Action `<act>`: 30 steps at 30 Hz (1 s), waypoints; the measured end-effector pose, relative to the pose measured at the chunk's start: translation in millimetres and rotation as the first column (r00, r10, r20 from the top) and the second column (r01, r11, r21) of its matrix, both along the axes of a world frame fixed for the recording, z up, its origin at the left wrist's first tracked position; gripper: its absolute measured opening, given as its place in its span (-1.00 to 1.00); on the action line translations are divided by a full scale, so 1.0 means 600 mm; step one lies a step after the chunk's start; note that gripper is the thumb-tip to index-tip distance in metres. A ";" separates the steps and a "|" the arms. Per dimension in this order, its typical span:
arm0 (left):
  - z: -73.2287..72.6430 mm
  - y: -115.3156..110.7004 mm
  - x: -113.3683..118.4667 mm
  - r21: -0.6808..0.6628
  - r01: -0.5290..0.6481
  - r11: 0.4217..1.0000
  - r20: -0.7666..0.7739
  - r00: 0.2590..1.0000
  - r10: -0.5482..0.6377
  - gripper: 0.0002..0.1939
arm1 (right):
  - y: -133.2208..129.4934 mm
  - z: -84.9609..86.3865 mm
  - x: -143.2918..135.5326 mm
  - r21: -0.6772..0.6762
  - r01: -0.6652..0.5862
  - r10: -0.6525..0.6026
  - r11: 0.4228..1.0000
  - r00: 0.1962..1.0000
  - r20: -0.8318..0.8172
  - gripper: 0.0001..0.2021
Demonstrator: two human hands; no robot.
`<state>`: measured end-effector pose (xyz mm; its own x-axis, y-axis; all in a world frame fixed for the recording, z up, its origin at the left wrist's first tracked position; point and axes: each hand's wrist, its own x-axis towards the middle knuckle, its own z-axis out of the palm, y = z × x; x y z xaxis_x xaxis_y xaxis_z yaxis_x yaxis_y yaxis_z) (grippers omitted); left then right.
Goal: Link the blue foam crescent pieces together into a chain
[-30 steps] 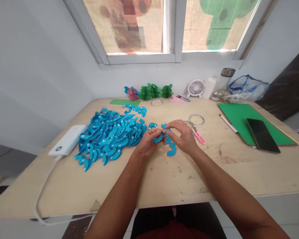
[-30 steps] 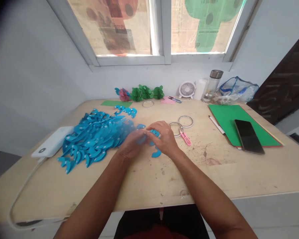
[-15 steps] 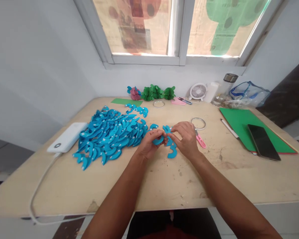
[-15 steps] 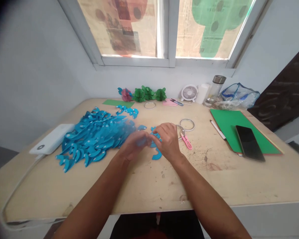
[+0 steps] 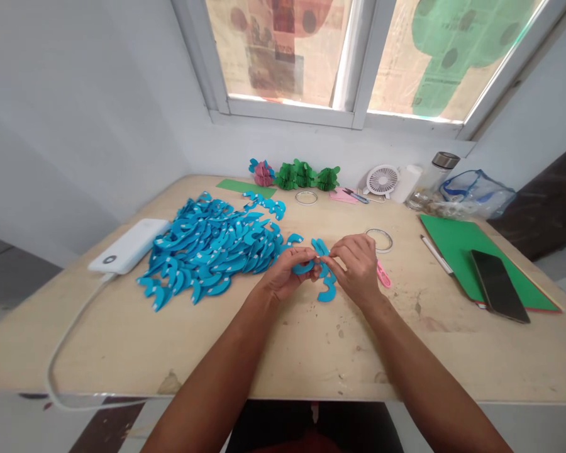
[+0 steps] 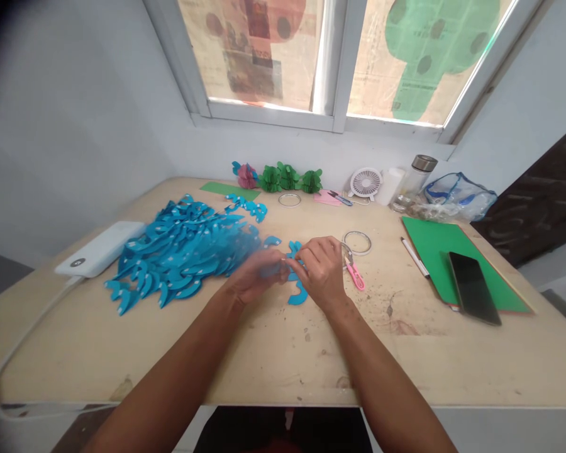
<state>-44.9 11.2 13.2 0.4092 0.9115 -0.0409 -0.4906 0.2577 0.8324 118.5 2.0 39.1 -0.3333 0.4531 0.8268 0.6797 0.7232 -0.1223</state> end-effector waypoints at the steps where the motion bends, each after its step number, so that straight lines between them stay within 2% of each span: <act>1: 0.000 0.000 0.000 0.000 0.009 1.000 -0.004 1.000 -0.009 -0.82 | 0.000 0.001 0.000 0.003 0.000 0.000 1.000 1.000 0.007 -0.84; 13: -0.004 0.002 -0.004 0.029 0.055 0.998 -0.029 0.998 -0.054 -0.81 | 0.004 0.003 0.007 0.003 -0.004 0.004 1.000 0.997 0.083 -0.83; 23: 0.000 0.003 -0.002 0.022 -0.006 1.000 -0.027 1.000 0.006 -0.82 | 0.008 -0.003 0.007 -0.009 0.001 -0.001 1.000 1.000 0.014 -0.83; 30: 0.008 0.001 0.000 0.044 -0.102 0.994 -0.085 0.991 0.105 -0.81 | 0.006 -0.003 0.004 -0.055 0.005 -0.007 0.998 0.999 -0.045 -0.87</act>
